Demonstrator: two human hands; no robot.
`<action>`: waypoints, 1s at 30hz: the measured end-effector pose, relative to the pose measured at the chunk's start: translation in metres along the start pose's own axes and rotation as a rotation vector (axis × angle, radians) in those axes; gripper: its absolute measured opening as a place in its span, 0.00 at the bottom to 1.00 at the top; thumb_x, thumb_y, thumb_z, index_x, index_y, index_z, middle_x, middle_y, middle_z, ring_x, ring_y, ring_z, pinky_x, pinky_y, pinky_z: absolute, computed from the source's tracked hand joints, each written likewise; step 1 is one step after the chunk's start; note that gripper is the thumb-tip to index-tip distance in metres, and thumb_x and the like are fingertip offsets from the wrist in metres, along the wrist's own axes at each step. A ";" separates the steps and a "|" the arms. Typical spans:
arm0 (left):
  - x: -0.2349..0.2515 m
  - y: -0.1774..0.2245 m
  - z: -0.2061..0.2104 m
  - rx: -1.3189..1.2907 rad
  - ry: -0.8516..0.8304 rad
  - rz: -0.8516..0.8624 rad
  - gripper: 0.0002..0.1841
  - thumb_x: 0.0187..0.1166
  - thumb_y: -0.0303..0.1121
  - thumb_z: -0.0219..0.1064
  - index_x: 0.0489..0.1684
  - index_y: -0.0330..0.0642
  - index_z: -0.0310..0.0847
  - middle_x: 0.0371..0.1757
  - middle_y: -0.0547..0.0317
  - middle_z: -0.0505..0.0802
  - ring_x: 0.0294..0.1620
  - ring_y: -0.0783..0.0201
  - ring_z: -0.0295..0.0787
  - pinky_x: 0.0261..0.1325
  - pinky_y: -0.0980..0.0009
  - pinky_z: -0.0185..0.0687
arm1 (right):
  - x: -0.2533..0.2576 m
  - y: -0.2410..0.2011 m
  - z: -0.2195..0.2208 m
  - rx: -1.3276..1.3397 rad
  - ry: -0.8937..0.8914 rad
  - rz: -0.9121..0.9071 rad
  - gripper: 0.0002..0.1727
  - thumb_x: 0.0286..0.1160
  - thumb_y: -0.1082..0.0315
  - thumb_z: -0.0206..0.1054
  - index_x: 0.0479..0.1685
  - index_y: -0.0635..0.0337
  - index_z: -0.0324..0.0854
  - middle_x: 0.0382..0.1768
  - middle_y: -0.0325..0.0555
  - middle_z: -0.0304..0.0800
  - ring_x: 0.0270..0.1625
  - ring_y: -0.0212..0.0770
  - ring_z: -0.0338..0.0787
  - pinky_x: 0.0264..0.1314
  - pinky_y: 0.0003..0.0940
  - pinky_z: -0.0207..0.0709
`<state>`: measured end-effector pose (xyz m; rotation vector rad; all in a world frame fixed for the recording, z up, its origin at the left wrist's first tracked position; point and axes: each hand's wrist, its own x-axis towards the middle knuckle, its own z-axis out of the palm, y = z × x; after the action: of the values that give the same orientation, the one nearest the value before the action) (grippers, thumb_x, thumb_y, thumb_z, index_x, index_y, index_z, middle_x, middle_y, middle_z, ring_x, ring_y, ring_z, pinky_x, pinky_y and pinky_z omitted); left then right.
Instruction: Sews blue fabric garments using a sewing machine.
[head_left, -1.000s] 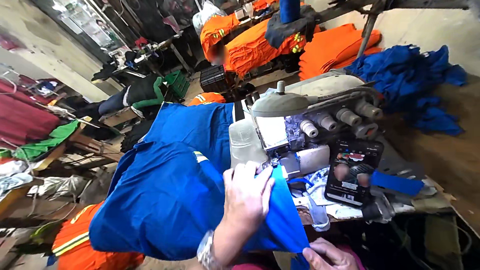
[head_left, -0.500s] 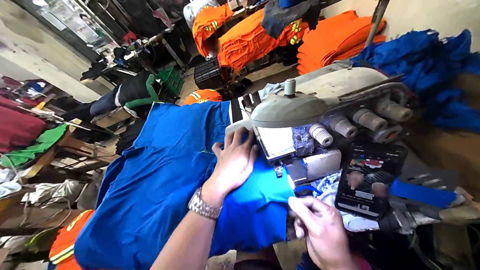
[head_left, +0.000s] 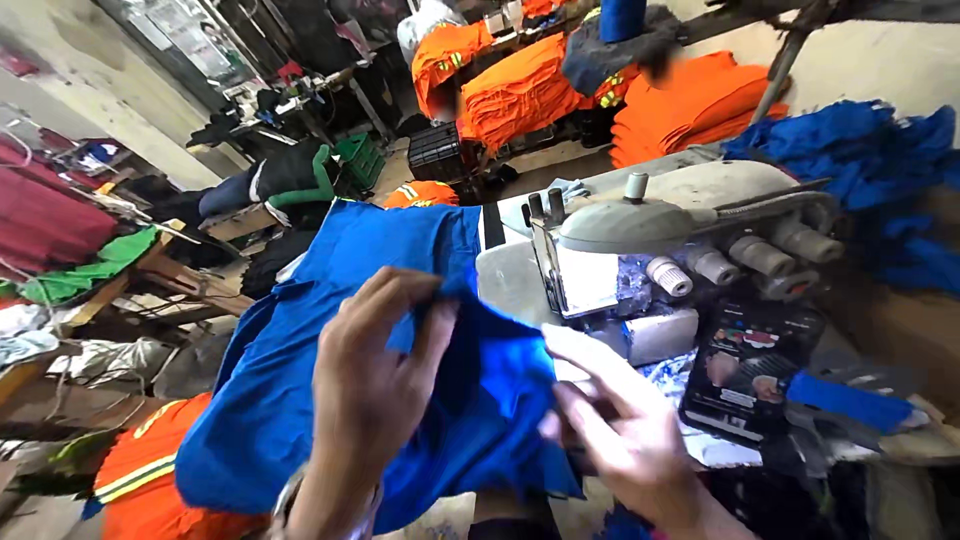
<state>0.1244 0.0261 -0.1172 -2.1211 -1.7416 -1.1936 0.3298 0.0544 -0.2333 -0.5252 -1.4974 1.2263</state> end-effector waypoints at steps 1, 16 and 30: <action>-0.012 0.009 -0.007 -0.011 0.003 0.035 0.08 0.82 0.39 0.67 0.48 0.51 0.90 0.52 0.72 0.91 0.54 0.77 0.86 0.57 0.74 0.84 | 0.012 -0.003 -0.003 -0.078 -0.095 0.067 0.24 0.85 0.70 0.62 0.80 0.53 0.77 0.57 0.40 0.92 0.31 0.28 0.92 0.31 0.26 0.92; -0.001 -0.004 0.066 0.086 -0.525 -0.123 0.29 0.91 0.45 0.52 0.89 0.40 0.65 0.86 0.50 0.77 0.88 0.53 0.68 0.91 0.36 0.50 | -0.034 0.043 -0.051 -0.184 -0.238 0.320 0.17 0.83 0.55 0.64 0.32 0.55 0.89 0.30 0.31 0.88 0.33 0.22 0.84 0.38 0.23 0.79; -0.018 -0.015 0.111 0.212 -0.251 0.139 0.16 0.83 0.36 0.56 0.55 0.42 0.90 0.65 0.53 0.91 0.76 0.52 0.82 0.82 0.32 0.60 | -0.051 0.068 -0.058 -0.198 -0.118 0.129 0.15 0.82 0.56 0.68 0.40 0.57 0.93 0.39 0.37 0.94 0.45 0.27 0.91 0.51 0.26 0.88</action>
<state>0.1640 0.0803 -0.2087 -2.2946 -1.6928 -0.6992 0.3799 0.0611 -0.3227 -0.6997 -1.7185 1.2324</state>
